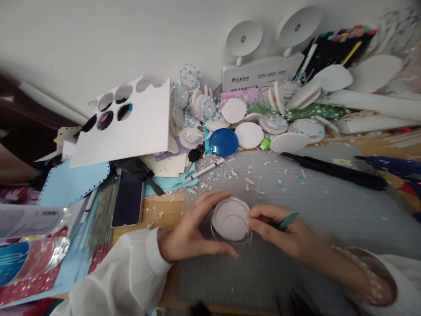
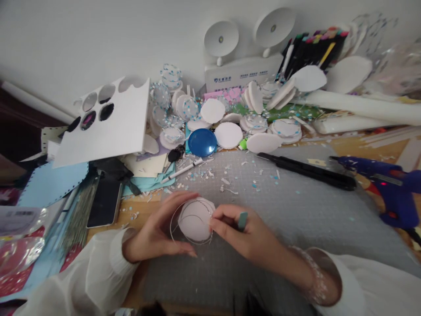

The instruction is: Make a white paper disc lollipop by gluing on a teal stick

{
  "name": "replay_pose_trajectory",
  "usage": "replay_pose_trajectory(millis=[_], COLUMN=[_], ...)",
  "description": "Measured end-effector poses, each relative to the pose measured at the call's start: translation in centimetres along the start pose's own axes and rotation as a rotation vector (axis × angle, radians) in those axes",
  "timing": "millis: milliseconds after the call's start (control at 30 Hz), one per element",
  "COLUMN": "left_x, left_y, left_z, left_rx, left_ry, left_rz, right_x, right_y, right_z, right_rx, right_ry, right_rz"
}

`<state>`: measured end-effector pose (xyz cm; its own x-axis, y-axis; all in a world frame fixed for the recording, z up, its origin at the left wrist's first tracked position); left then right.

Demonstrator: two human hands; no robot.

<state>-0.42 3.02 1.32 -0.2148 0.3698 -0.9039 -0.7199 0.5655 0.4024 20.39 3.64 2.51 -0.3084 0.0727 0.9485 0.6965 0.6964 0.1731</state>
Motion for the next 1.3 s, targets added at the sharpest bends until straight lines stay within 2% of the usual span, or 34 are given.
replay_pose_trajectory(millis=[167,367,533,733,867,1000,1133,1300], left_x=[-0.1,-0.3,-0.1,0.0,0.0,0.0,0.2,0.5], left_y=[-0.1,-0.2,-0.3,-0.1,0.0,-0.1,-0.2,-0.5], left_z=[0.2,0.1,0.1,0.0,0.1,0.2,0.3,0.3], left_rx=[-0.025,-0.022,-0.040,0.008,-0.021,-0.038,-0.030,-0.021], left_ry=[-0.009,0.049,0.020,0.059,0.055,0.042,0.031,0.022], left_rz=[-0.053,-0.029,0.017,0.077,0.089,0.088,0.091,0.097], right_x=[0.1,0.0,0.0,-0.9,-1.6,-1.0,-0.3,-0.6], right_y=[0.0,0.1,0.2,0.2,0.1,0.0,0.0,-0.1], right_z=[0.0,0.0,0.0,0.3,0.4,0.4,0.5,0.6], right_rx=[-0.016,-0.052,-0.045,-0.039,-0.031,-0.007,-0.026,-0.047], right_ry=[-0.010,0.006,0.025,-0.038,-0.052,-0.057,0.000,0.014], right_rz=[0.020,-0.001,0.001,0.206,0.313,0.245,0.120,0.077])
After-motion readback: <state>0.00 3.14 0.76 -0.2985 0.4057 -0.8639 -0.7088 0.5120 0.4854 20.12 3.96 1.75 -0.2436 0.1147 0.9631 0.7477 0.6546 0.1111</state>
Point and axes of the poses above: each hand's wrist, its own z-axis towards the middle knuckle, its own y-axis out of the back of the hand, x = y × z, the point moved 2 cm from there along z, towards the middle knuckle, and after that the axes turned 11 degrees about x, right-handed, at the moved point
